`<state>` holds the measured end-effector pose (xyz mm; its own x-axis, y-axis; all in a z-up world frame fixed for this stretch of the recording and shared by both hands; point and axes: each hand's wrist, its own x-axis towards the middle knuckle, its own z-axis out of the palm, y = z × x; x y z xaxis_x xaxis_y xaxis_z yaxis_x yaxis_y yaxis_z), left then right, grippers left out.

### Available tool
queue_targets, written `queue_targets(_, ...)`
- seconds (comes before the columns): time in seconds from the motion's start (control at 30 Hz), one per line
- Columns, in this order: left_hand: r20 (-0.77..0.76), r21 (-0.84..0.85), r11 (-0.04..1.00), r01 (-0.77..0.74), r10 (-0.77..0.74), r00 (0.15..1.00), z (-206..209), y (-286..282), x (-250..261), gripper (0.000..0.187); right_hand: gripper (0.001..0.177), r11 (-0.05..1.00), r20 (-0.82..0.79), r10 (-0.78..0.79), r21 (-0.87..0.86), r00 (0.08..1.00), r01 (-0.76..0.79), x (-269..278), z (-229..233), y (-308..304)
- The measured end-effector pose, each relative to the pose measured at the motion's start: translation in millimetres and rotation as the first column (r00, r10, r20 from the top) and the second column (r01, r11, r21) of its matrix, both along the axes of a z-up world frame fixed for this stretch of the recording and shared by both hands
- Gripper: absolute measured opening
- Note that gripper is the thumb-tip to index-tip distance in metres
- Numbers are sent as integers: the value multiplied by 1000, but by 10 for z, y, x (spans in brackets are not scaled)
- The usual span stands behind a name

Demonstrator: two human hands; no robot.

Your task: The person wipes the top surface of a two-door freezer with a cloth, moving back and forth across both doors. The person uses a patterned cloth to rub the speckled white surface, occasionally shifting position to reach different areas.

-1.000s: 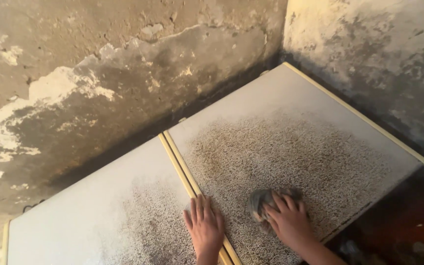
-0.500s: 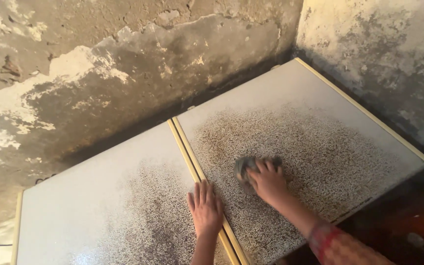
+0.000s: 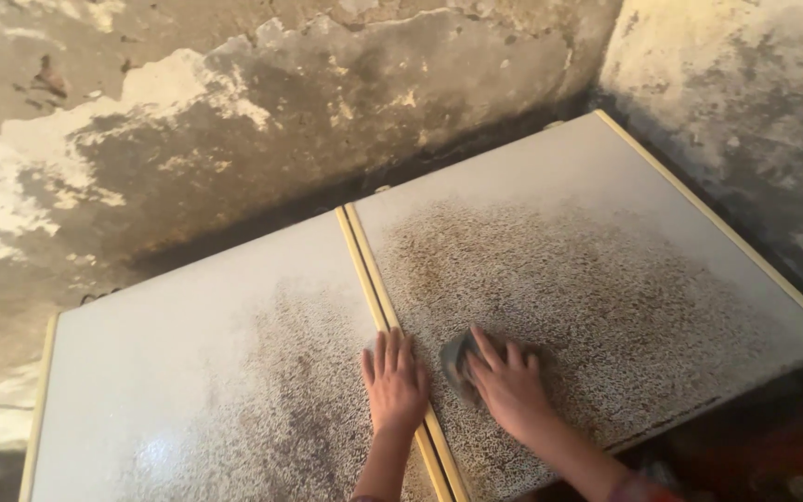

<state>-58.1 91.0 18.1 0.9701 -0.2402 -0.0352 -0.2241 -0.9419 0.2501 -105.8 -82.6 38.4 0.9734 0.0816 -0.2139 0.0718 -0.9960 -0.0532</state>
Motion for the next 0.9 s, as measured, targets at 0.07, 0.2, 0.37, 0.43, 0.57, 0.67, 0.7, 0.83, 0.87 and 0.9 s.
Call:
queue_targets(0.07, -8, 10, 1000, -9, 9, 1000, -29, 2, 6, 54, 54, 999, 112, 46, -16, 993, -45, 233, -31, 67)
queue_targets(0.2, 12, 11, 1000, -5, 5, 1000, -55, 4, 13, 54, 45, 998, 82, 64, 11, 995, -65, 589, -107, 84)
queue_targets(0.37, 7, 4, 1000, 5, -5, 1000, -64, 17, -30, 55, 43, 989, 134, 147, -6, 980, -148, 430, -187, 26)
queue_targets(0.43, -15, 2, 1000, 5, -5, 1000, -43, 29, -45, 55, 42, 983, 141, 184, -10, 973, -184, 187, -210, 24)
queue_targets(0.57, -17, -13, 1000, 6, -7, 1000, 29, 24, -44, 56, 48, 969, 142, 248, -48, 958, -244, -262, -259, -8)
queue_targets(0.67, -47, -36, 999, -3, 1, 999, 73, 17, -71, 56, 46, 966, 126, 257, -42, 958, -254, -345, -279, -24)
queue_targets(0.7, -60, -44, 999, -5, 2, 998, 86, 22, -68, 56, 45, 970, 97, 244, -24, 965, -243, -310, -279, -7)
queue_targets(0.83, -19, -22, 1000, 11, -12, 1000, 70, 31, -48, 53, 49, 978, 85, 205, 5, 975, -206, 52, -239, 84)
queue_targets(0.87, -36, -28, 1000, 4, -5, 999, 50, 37, -39, 52, 48, 977, 128, 213, -14, 969, -213, 181, -230, 121)
queue_targets(0.9, -55, -33, 999, -5, 3, 998, 24, 47, -49, 51, 48, 975, 170, 223, -33, 960, -221, 307, -223, 161)
